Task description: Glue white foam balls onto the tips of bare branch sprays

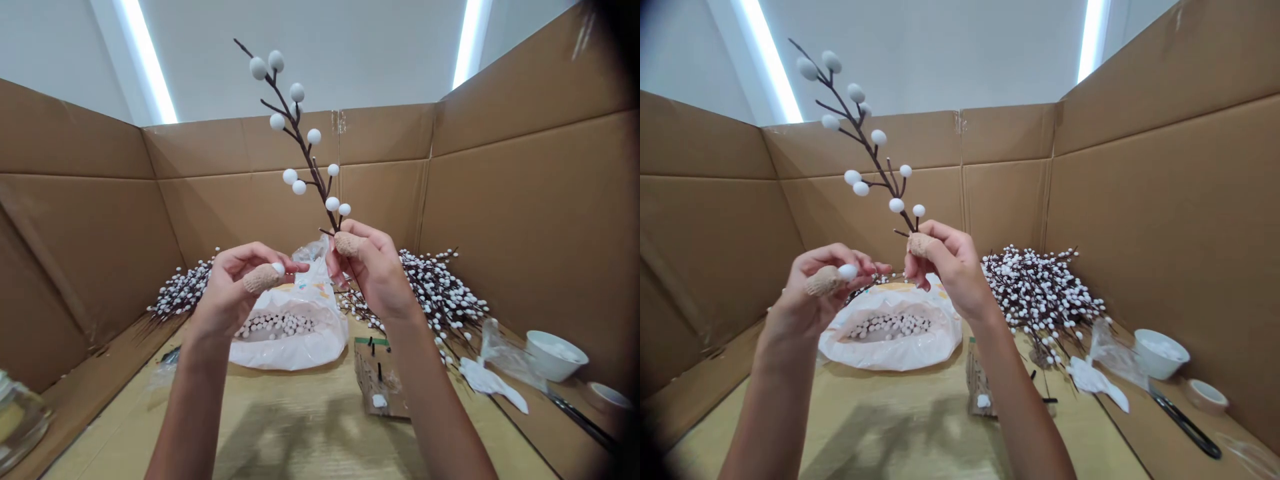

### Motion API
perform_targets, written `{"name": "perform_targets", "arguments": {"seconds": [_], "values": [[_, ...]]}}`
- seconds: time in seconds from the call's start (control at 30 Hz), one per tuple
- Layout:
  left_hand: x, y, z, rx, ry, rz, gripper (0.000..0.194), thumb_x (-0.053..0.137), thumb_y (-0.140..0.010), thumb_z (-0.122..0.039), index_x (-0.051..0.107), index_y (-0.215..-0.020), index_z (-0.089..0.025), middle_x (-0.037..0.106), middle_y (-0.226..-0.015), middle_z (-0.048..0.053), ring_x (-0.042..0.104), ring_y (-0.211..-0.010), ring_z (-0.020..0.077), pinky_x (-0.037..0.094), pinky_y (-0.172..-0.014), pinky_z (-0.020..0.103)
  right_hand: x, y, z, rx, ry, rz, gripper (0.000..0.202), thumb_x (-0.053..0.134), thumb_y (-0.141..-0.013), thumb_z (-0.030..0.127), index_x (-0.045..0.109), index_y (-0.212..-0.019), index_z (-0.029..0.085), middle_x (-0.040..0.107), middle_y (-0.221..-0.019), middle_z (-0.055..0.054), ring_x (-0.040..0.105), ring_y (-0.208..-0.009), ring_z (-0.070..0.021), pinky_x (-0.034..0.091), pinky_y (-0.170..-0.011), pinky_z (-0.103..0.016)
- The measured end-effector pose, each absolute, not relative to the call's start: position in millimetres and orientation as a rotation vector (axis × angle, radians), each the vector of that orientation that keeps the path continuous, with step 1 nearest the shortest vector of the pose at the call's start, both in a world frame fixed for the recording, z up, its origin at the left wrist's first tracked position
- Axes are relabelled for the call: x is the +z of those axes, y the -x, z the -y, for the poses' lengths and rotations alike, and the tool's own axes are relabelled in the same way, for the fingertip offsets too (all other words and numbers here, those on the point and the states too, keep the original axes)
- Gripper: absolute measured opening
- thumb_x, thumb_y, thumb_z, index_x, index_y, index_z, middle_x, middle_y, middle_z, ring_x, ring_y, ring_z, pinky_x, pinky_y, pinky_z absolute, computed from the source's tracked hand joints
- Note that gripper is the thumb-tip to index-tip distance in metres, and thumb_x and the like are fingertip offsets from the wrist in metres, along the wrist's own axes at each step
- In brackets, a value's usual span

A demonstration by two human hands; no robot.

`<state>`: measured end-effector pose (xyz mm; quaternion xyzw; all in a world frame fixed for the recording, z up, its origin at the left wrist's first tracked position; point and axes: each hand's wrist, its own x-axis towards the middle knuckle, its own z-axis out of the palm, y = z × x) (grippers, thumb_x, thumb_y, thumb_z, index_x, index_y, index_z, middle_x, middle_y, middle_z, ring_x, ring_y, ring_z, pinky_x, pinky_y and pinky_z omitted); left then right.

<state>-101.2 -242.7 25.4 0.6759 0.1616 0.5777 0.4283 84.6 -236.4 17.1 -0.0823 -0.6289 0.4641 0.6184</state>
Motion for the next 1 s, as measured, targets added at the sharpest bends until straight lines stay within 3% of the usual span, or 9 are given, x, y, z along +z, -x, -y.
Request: {"name": "perform_targets", "arguments": {"seconds": [0.1, 0.23, 0.4, 0.6, 0.8, 0.87, 1.0], "values": [[23.6, 94.1, 232.5, 1.408, -1.519, -0.329, 0.024, 0.086, -0.055, -0.024, 0.071, -0.07, -0.016, 0.07, -0.063, 0.0, 0.071, -0.066, 0.0142, 0.055, -0.054, 0.012, 17.0, -83.3, 238.8, 1.076, 0.18, 1.439, 0.017, 0.054, -0.082, 0.021, 0.049, -0.066, 0.019, 0.057, -0.057, 0.004, 0.047, -0.047, -0.0062, 0.037, -0.043, -0.019], [18.8, 89.8, 219.4, 1.327, -1.395, -0.262, 0.034, 0.09, -0.051, -0.028, 0.071, -0.077, -0.017, 0.068, -0.062, -0.002, 0.068, -0.057, 0.0095, 0.055, -0.053, 0.01, 17.4, -80.8, 243.7, 1.052, 0.231, 1.439, 0.017, 0.053, -0.082, 0.02, 0.049, -0.065, 0.019, 0.057, -0.06, 0.003, 0.048, -0.051, -0.0071, 0.039, -0.047, -0.02], [11.4, 87.0, 206.3, 1.336, -1.273, -0.194, 0.026, 0.088, -0.057, -0.029, 0.073, -0.075, -0.017, 0.069, -0.066, -0.002, 0.067, -0.061, 0.0072, 0.055, -0.06, 0.008, 16.5, -79.3, 245.8, 0.936, 0.264, 1.461, 0.017, 0.054, -0.082, 0.018, 0.05, -0.065, 0.018, 0.059, -0.071, 0.001, 0.052, -0.063, -0.0093, 0.045, -0.063, -0.024], [10.0, 85.5, 205.1, 1.318, -1.278, -0.278, 0.016, 0.078, -0.07, -0.019, 0.076, -0.085, -0.012, 0.073, -0.08, 0.005, 0.069, -0.069, 0.0094, 0.056, -0.068, 0.011, 13.0, -81.6, 239.9, 0.763, 0.374, 1.437, 0.017, 0.058, -0.081, 0.02, 0.053, -0.064, 0.019, 0.058, -0.074, 0.0, 0.053, -0.072, -0.0121, 0.045, -0.068, -0.026], [8.2, 85.6, 207.1, 1.337, -1.316, -0.202, 0.027, 0.076, -0.072, -0.014, 0.074, -0.098, -0.019, 0.074, -0.084, 0.001, 0.069, -0.076, 0.0087, 0.055, -0.073, 0.011, 10.9, -78.8, 236.0, 0.75, 0.375, 1.447, 0.013, 0.059, -0.081, 0.019, 0.059, -0.068, 0.019, 0.063, -0.086, -0.002, 0.06, -0.084, -0.0145, 0.05, -0.083, -0.031], [7.2, 85.0, 206.5, 1.351, -1.309, -0.187, 0.023, 0.075, -0.071, -0.012, 0.075, -0.092, -0.021, 0.074, -0.083, 0.0, 0.069, -0.076, 0.0092, 0.055, -0.073, 0.014, 10.8, -77.3, 236.1, 0.797, 0.349, 1.447, 0.015, 0.058, -0.081, 0.018, 0.058, -0.067, 0.018, 0.064, -0.091, -0.003, 0.062, -0.087, -0.0151, 0.051, -0.087, -0.034], [7.6, 83.5, 205.2, 1.397, -1.293, -0.237, 0.008, 0.074, -0.072, -0.015, 0.076, -0.08, -0.015, 0.074, -0.083, 0.004, 0.07, -0.079, 0.0122, 0.055, -0.082, 0.019, 11.1, -75.4, 236.4, 0.852, 0.336, 1.436, 0.016, 0.059, -0.081, 0.019, 0.056, -0.065, 0.018, 0.066, -0.091, -0.003, 0.065, -0.09, -0.0156, 0.052, -0.091, -0.037]]}}
